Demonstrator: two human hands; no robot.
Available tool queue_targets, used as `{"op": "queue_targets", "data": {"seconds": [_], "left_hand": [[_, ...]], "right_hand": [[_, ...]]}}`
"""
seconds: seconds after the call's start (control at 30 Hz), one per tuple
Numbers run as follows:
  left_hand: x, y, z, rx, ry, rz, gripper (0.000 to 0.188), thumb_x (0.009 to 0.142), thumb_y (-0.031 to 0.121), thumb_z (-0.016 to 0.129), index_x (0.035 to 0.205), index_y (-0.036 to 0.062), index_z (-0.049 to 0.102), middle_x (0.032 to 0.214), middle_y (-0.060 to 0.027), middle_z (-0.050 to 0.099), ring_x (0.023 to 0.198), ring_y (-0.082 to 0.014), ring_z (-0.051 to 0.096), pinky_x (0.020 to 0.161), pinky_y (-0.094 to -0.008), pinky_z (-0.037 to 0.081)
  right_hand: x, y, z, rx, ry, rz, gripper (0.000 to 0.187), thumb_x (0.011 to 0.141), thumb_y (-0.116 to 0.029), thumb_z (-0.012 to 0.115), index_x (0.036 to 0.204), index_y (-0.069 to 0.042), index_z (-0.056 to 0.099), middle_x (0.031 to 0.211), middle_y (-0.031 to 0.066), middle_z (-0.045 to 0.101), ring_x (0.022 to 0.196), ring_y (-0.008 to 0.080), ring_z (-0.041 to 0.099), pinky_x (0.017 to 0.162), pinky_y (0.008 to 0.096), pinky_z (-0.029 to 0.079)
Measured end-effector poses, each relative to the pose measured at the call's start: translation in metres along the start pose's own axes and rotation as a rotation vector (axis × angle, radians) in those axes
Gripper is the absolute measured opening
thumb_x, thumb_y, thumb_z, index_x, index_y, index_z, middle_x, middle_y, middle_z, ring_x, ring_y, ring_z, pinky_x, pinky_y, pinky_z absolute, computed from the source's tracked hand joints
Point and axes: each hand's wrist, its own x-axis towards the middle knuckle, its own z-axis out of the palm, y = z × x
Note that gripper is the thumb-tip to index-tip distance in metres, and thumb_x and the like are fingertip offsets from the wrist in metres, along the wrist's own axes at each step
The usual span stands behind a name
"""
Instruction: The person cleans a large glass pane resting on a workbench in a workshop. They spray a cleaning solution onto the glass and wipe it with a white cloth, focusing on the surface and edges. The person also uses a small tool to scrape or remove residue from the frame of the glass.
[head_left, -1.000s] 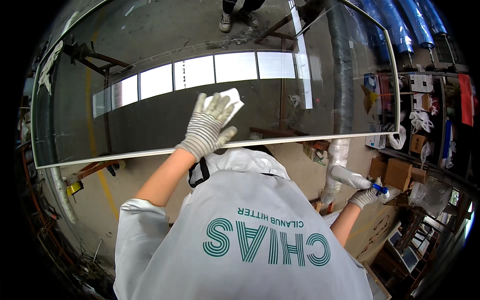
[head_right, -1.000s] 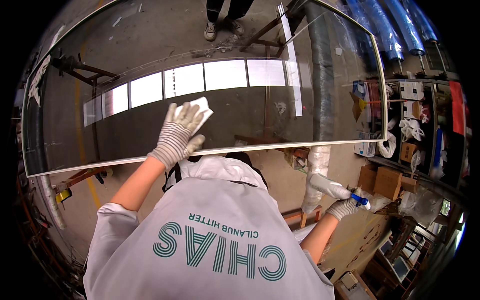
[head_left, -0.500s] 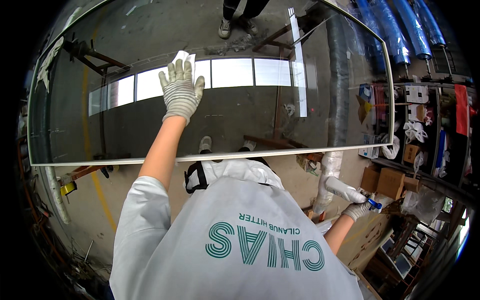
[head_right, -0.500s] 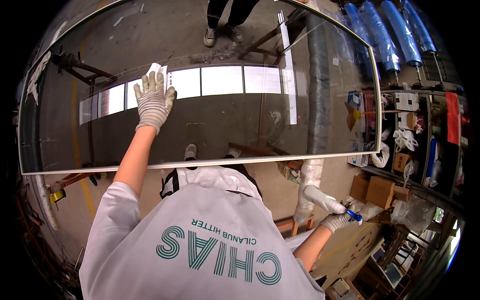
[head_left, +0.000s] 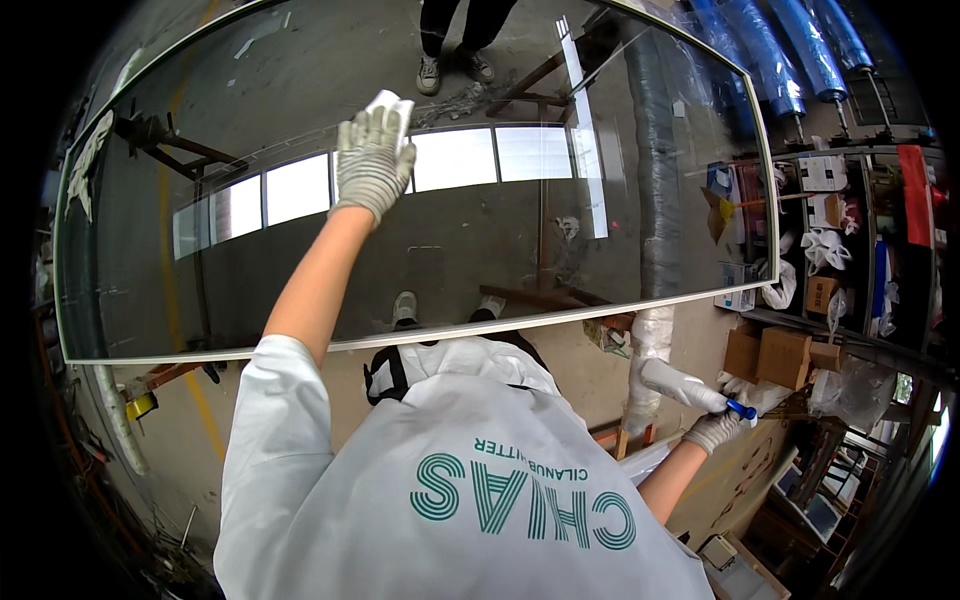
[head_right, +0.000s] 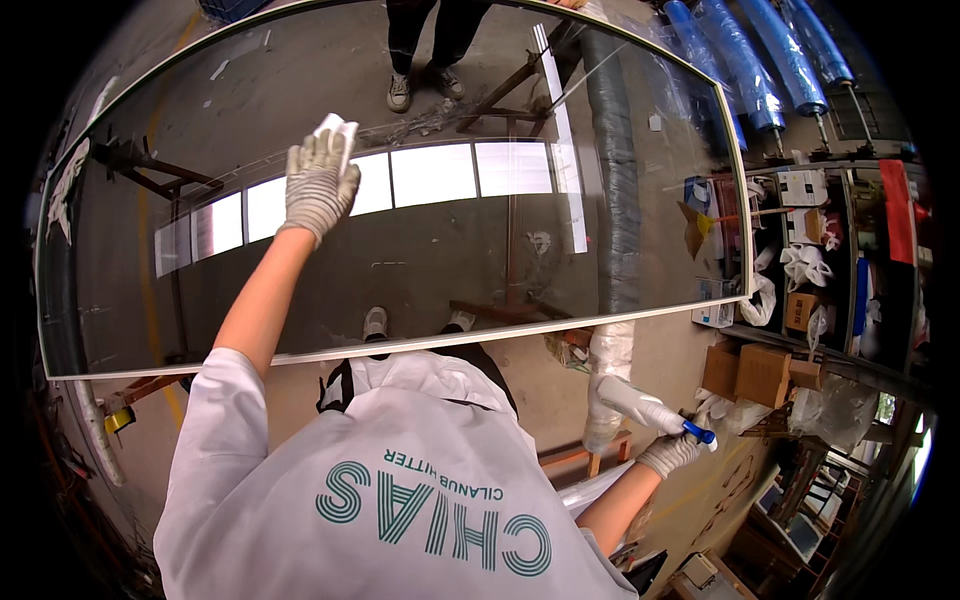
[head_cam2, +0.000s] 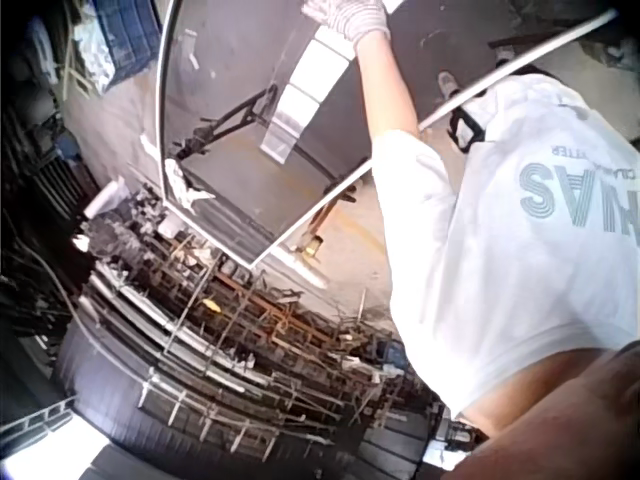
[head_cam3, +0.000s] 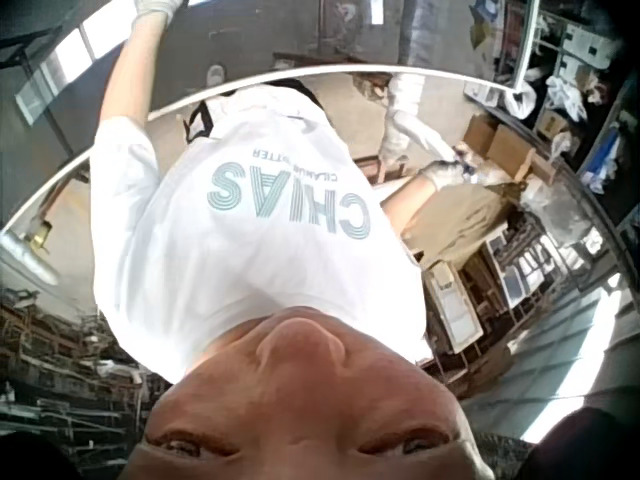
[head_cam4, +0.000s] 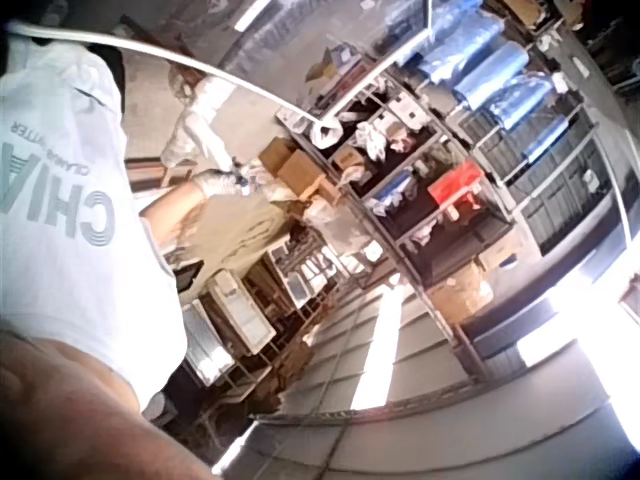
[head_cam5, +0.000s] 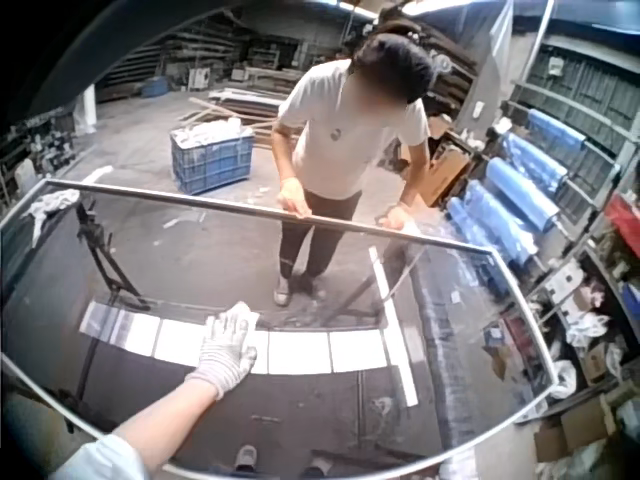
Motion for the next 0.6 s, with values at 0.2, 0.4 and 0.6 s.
{"op": "queue_targets", "data": {"seconds": [0.2, 0.4, 0.6], "left_hand": [[0.045, 0.102, -0.012, -0.031, -0.042, 0.043, 0.074, 0.094, 0.058, 0.019, 0.149, 0.0079, 0.021, 0.156, -0.0137, 0.014, 0.145, -0.0307, 0.007, 0.115, -0.0457, -0.001], [-0.078, 0.209, -0.049, -0.521, -0.219, 1.058, 0.069, 0.090, 0.057, 0.039, 0.135, 0.0055, 0.046, 0.146, -0.0136, 0.038, 0.140, -0.0278, 0.025, 0.117, -0.0433, 0.009], [0.049, 0.085, -0.030, 0.017, -0.086, 0.413, 0.066, 0.095, 0.049, 0.026, 0.148, 0.0118, 0.023, 0.154, -0.0128, 0.023, 0.143, -0.0302, 0.018, 0.116, -0.0454, 0.000]], "right_hand": [[-0.004, 0.000, 0.010, -0.101, -0.009, -0.057, 0.022, 0.081, -0.014, 0.069, 0.098, 0.000, 0.065, 0.087, 0.0051, 0.063, 0.077, 0.0163, 0.060, 0.073, 0.0309, 0.050], [0.004, -0.008, 0.014, -0.120, 0.018, 0.050, 0.025, 0.082, -0.016, 0.069, 0.101, 0.000, 0.065, 0.088, 0.0049, 0.063, 0.076, 0.0164, 0.059, 0.073, 0.0307, 0.050], [0.006, 0.001, -0.035, -0.075, 0.193, 0.056, 0.020, 0.084, -0.017, 0.069, 0.093, 0.000, 0.065, 0.085, 0.0044, 0.062, 0.075, 0.0160, 0.059, 0.070, 0.0298, 0.050]]}}
